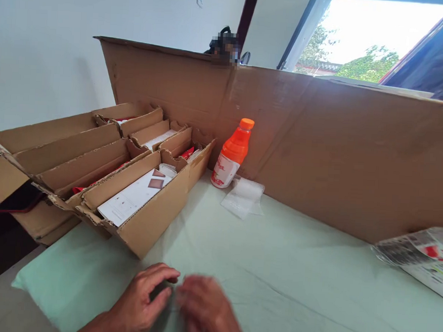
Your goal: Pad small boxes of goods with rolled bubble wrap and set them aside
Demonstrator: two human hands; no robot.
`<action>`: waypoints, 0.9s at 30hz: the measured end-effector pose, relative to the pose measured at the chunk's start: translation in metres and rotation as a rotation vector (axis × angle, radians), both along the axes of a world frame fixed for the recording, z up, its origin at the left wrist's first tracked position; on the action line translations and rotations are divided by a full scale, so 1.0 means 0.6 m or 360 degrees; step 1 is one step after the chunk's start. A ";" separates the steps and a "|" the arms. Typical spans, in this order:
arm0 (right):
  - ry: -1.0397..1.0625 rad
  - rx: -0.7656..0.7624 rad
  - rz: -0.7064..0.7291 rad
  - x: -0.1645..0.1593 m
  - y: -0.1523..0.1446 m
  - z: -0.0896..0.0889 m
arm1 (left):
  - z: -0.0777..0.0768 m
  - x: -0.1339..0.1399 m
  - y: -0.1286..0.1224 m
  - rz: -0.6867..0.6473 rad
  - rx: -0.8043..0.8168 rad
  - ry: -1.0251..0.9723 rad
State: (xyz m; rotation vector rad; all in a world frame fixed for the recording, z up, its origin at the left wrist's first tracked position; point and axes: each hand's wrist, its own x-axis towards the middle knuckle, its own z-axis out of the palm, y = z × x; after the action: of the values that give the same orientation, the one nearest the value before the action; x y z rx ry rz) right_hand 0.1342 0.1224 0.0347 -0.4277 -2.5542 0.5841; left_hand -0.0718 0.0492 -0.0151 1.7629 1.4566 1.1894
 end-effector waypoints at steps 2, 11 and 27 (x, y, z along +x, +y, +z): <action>0.0128 0.0134 -0.0279 -0.031 0.082 0.099 | 0.009 0.010 0.044 -0.0169 0.0043 0.0092; -0.0726 0.0512 -0.0268 -0.325 0.320 0.258 | -0.059 0.042 0.112 -0.0200 0.0220 0.0117; -0.0726 0.0528 -0.0435 -0.364 0.332 0.256 | -0.083 0.051 0.123 -0.0127 0.0407 0.0091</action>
State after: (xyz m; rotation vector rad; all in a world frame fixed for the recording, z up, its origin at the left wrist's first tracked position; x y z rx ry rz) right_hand -0.0844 0.3214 0.1884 -0.8491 -2.8701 -0.0503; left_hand -0.0411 0.1231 -0.0651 2.0206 1.2984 1.3415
